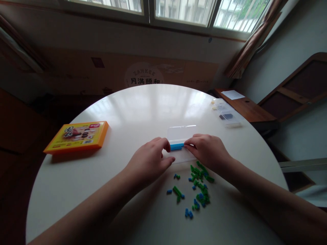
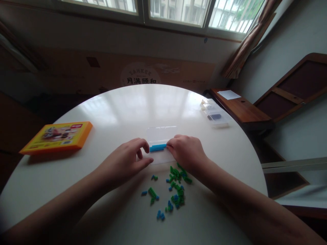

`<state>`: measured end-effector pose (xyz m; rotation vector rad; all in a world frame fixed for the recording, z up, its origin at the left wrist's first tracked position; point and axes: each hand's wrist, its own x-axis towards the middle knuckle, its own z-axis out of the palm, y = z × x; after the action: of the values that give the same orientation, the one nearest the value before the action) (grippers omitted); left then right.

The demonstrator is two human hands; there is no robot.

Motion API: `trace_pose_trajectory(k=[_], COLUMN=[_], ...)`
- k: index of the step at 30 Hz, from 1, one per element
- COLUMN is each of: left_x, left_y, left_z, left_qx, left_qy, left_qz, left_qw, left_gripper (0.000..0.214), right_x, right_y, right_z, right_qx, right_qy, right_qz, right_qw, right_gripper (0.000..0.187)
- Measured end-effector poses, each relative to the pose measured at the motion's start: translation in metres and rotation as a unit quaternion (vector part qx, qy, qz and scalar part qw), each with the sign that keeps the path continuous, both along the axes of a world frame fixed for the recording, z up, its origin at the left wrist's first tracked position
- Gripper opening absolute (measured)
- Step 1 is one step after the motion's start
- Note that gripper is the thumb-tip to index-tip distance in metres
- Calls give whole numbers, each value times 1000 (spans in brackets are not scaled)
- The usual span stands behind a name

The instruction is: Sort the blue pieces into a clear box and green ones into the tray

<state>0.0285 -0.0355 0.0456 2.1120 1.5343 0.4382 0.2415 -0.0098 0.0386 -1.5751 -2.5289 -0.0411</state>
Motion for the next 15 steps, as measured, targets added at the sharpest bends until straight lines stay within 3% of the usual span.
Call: trace_pose_trajectory(k=[15], left_x=[1], left_y=[0], left_z=[2], left_qx=[-9], left_qy=[-1], left_qz=[-1], left_qw=[1000], left_gripper=[19], right_x=[1], right_y=[-1], right_z=[1], right_qx=[-5], right_qy=[8], right_qz=[10], right_qw=[1000], right_gripper=[23])
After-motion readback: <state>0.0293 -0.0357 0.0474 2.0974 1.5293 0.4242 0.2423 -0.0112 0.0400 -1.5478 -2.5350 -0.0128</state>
